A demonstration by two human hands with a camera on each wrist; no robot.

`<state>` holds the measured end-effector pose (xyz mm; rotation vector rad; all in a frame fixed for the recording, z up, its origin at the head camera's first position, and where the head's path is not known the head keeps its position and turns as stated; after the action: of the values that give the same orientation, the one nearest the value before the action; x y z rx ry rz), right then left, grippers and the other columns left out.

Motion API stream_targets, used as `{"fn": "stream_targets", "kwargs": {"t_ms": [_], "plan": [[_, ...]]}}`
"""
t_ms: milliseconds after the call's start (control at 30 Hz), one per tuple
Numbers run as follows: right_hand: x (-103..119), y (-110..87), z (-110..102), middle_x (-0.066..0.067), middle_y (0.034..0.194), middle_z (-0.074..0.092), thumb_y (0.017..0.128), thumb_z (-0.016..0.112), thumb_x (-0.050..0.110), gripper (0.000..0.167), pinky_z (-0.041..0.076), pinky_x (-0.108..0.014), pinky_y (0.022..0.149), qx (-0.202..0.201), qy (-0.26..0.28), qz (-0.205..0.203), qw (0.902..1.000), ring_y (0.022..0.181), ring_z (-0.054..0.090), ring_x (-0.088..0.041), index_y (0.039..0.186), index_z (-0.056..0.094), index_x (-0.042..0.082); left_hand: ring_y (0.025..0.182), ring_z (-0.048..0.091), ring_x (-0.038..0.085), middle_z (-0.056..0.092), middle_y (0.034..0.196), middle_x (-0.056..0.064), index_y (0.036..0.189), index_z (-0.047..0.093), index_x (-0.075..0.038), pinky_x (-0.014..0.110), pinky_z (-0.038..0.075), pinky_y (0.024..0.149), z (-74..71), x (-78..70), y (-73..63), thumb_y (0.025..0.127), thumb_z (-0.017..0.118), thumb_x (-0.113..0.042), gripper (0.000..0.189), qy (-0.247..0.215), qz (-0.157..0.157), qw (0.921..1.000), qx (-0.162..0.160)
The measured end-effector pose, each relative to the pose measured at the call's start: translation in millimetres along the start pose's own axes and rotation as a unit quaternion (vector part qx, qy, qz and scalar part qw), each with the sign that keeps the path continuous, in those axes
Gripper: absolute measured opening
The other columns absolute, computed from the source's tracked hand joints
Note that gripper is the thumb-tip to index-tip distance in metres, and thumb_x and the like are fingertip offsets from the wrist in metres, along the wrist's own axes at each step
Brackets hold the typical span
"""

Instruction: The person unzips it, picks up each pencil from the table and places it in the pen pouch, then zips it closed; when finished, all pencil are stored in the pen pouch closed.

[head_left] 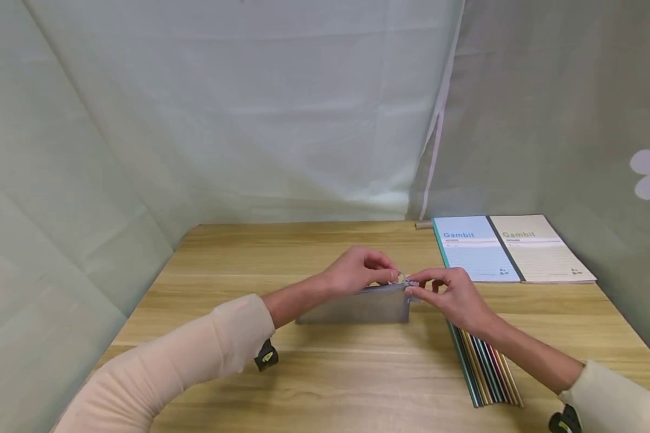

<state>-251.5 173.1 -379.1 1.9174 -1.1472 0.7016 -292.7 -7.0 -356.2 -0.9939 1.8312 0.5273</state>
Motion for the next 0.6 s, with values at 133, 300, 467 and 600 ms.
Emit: {"fn": "stream_targets", "kwargs": {"t_ms": [133,300,467,600], "plan": [[0.1,-0.6,-0.7,0.003,0.099,0.080,0.091,0.086,0.012,0.012,0.050,-0.026,0.064,-0.002,-0.004,0.001,1.0000,0.078,0.059,-0.014,0.103,0.085,0.012,0.087,0.070,0.011,0.076,0.095,-0.004,0.106,0.079,-0.013,0.026,0.058,0.078,0.1,-3.1,-2.1,0.102,0.075,-0.018,0.008,0.033,0.028,0.9990,-0.013],[-1.0,-2.2,-1.3,0.002,0.099,0.080,0.091,0.086,0.012,0.013,0.050,-0.026,0.065,0.002,-0.011,0.004,0.9999,0.078,0.059,-0.013,0.103,0.084,0.011,0.086,0.067,0.009,0.075,0.096,-0.010,0.104,0.078,-0.015,0.022,0.059,0.078,0.6,-12.0,-7.0,0.101,0.075,-0.017,0.004,0.122,0.107,0.9865,-0.020],[-1.9,-3.1,-0.8,0.003,0.099,0.080,0.091,0.086,0.012,0.011,0.049,-0.026,0.064,0.003,-0.014,0.003,0.9999,0.077,0.058,-0.015,0.102,0.084,0.012,0.083,0.066,0.002,0.076,0.096,-0.015,0.104,0.079,-0.019,0.023,0.057,0.071,-0.7,-16.9,-13.1,0.100,0.076,-0.018,0.005,0.187,0.184,0.9648,-0.015],[-1.1,-3.7,1.4,0.004,0.097,0.079,0.091,0.085,0.012,0.010,0.049,-0.027,0.063,0.008,-0.007,-0.009,0.9999,0.077,0.059,-0.018,0.101,0.084,0.013,0.079,0.064,0.003,0.076,0.095,-0.016,0.103,0.080,-0.020,0.023,0.055,0.068,-2.7,-14.6,-16.3,0.100,0.077,-0.020,0.005,0.182,0.198,0.9632,-0.005]]}}
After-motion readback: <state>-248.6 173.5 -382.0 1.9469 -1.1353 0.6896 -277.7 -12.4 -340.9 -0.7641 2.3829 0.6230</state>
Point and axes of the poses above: each hand's wrist, its own y-axis towards the middle knuckle, its own z-axis out of the palm, x = y × z, the point moved 7 cm from there along y, towards the middle knuckle
